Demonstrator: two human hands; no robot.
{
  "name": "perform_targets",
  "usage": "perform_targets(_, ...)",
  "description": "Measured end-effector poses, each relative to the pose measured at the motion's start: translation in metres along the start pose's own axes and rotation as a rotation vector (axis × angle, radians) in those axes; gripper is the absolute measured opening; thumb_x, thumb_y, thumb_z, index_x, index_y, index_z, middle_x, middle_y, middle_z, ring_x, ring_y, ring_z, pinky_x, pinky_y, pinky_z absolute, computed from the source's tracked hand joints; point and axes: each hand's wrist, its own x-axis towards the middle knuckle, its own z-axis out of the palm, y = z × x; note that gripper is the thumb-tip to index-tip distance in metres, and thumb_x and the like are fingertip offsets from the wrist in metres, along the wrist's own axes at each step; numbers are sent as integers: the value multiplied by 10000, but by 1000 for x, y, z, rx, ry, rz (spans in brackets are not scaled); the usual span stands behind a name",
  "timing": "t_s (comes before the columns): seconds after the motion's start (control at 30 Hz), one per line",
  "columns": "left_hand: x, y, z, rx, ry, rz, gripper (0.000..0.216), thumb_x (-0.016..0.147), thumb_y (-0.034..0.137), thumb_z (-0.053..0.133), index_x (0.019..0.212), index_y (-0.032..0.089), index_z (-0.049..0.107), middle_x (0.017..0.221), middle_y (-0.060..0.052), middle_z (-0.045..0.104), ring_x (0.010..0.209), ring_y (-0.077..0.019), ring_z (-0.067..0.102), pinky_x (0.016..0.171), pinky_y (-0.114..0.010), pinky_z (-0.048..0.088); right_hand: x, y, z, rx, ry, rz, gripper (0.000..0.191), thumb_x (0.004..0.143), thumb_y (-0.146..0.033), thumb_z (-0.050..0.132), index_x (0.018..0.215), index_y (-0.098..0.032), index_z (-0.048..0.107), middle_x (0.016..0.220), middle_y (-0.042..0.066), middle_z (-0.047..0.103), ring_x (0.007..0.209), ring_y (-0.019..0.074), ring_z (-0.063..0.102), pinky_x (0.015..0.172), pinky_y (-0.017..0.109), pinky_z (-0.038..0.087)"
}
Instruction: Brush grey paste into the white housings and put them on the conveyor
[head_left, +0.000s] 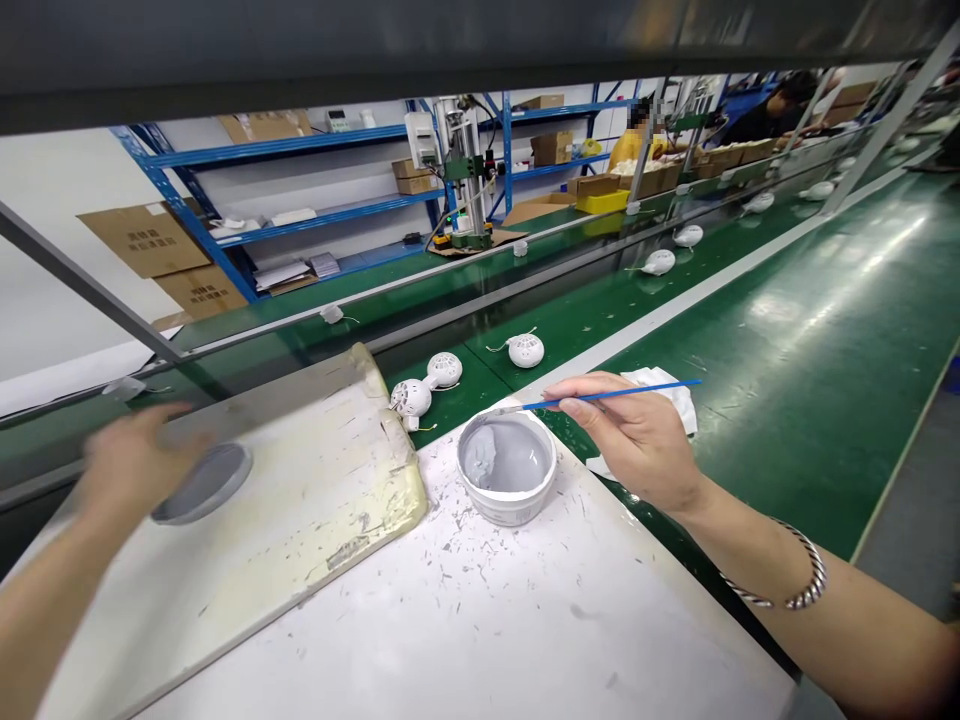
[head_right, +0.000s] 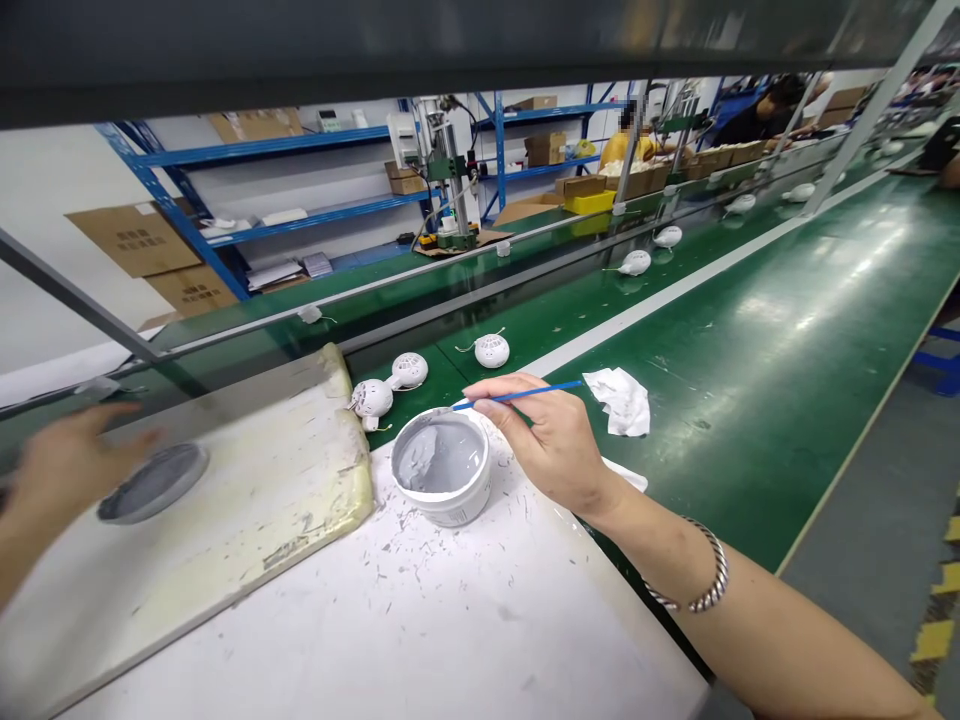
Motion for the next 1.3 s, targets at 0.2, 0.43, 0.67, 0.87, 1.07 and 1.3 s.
perform_targets(0.2, 25, 75, 133, 319, -444, 319, 438, 835, 376, 644, 1215, 175, 561, 1314, -103, 542, 1195, -283, 508, 1011, -513, 393, -3, 3, 2, 89, -58, 128, 143, 921, -211, 560, 953, -214, 700, 958, 8, 725, 876, 157, 689, 830, 303, 552)
perform_targets(0.43, 38, 103, 184, 384, -698, 314, 267, 872, 308, 612, 1085, 146, 616, 1143, -87, 615, 1028, -231, 593, 889, -457, 491, -5, 5, 6, 131, -77, 163, 118, 897, -187, 589, 907, -203, 706, 926, -1, 731, 848, 131, 687, 807, 247, 553)
perform_targets(0.67, 17, 90, 149, -170, -410, 144, 285, 812, 294, 677, 1050, 151, 610, 1123, -74, 583, 981, -218, 572, 841, -419, 498, -7, 4, 11, 115, -68, 76, 122, 878, -138, 595, 892, -181, 709, 902, 15, 736, 831, 124, 691, 786, 221, 560)
perform_targets(0.87, -3, 76, 114, -819, -194, -216, 188, 933, 291, 430, 1062, 196, 528, 1101, -81, 596, 868, -187, 618, 680, -369, 562, -5, 2, 14, 132, -64, 74, 114, 861, -142, 607, 875, -178, 714, 886, 21, 739, 820, 135, 696, 781, 231, 568)
perform_targets(1.07, -52, 74, 85, -1145, -210, -318, 300, 763, 64, 527, 1036, 180, 571, 1159, -128, 626, 1071, -252, 631, 819, -364, 592, -6, 4, 16, 339, -129, 315, 84, 868, -261, 628, 882, -205, 689, 888, 22, 720, 803, 166, 711, 742, 281, 587)
perform_targets(1.3, -81, 64, 88, -1101, -208, -214, 477, 647, 59, 738, 1049, 263, 585, 1016, -26, 664, 905, -224, 672, 733, -392, 628, -1, 6, 17, 547, -121, 539, 194, 809, -349, 697, 832, -163, 644, 770, 36, 714, 745, 175, 723, 653, 271, 580)
